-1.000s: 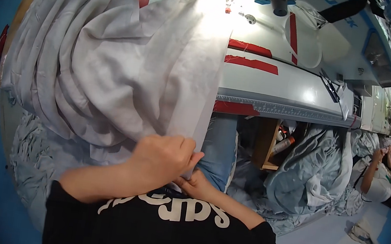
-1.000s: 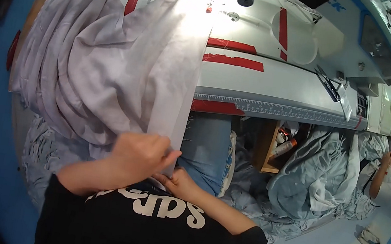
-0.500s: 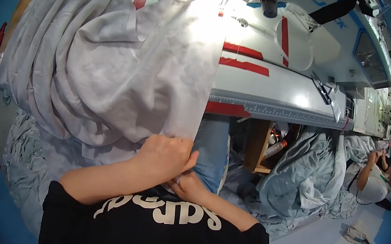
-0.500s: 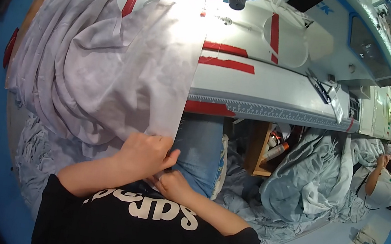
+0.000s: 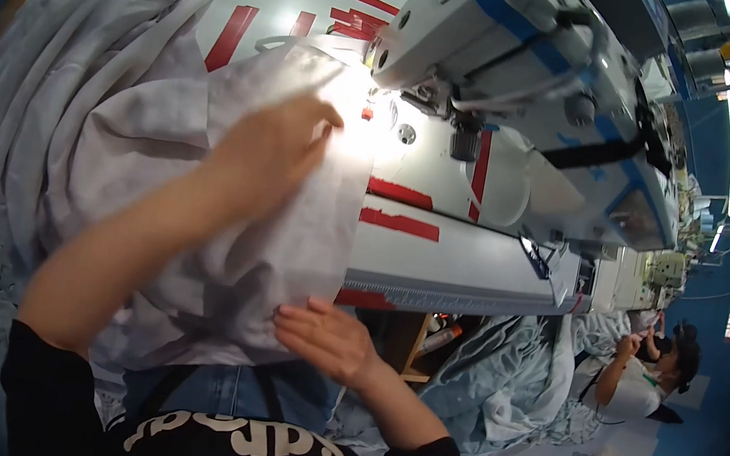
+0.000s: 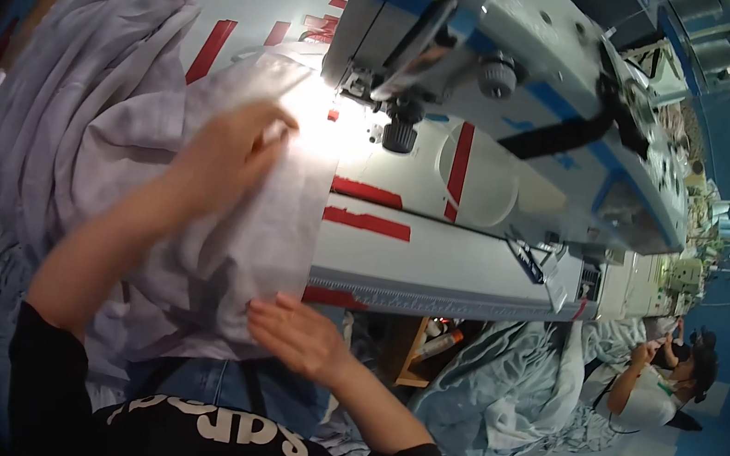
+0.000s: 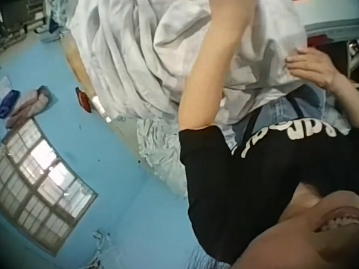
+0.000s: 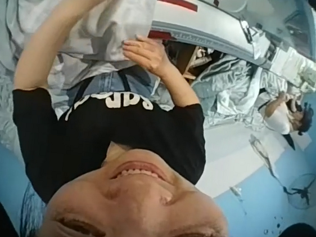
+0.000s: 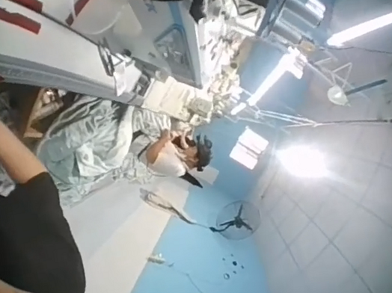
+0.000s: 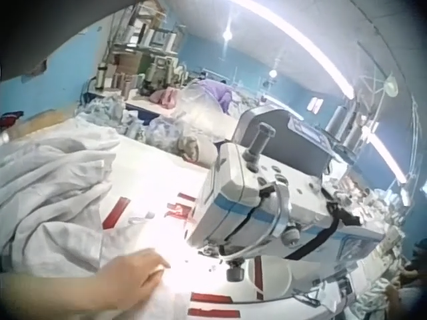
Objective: Sewing white fabric using an industrial sewing machine.
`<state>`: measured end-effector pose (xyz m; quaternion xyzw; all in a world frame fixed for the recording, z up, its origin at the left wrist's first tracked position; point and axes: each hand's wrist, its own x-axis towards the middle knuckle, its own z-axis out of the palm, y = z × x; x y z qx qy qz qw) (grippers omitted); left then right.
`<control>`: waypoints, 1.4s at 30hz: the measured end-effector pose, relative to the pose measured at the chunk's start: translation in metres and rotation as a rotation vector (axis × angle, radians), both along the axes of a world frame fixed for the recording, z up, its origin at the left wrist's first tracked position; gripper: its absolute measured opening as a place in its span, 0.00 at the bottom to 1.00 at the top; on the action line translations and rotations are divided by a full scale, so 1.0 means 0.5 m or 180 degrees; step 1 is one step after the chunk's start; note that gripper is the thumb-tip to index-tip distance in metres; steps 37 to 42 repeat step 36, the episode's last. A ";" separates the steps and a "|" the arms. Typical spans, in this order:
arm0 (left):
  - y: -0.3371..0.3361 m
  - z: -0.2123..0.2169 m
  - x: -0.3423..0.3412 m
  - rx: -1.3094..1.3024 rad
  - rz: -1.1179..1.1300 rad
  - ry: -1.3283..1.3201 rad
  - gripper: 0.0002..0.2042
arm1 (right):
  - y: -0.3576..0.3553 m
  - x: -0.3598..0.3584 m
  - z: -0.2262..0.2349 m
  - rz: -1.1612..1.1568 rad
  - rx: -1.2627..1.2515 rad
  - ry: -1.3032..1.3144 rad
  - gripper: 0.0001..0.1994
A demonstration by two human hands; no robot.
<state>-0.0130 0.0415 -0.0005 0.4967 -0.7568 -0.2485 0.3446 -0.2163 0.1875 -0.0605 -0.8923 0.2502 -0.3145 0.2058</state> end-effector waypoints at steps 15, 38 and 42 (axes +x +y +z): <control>-0.379 -0.051 0.019 -0.0031 0.0815 -0.0275 0.15 | -0.113 -0.024 0.099 0.0200 0.1097 0.0034 0.11; -0.625 -0.082 0.066 -0.0664 0.1114 -0.0339 0.14 | -0.341 0.000 0.114 0.0142 0.0827 -0.0044 0.07; -0.625 -0.082 0.066 -0.0664 0.1114 -0.0339 0.14 | -0.341 0.000 0.114 0.0142 0.0827 -0.0044 0.07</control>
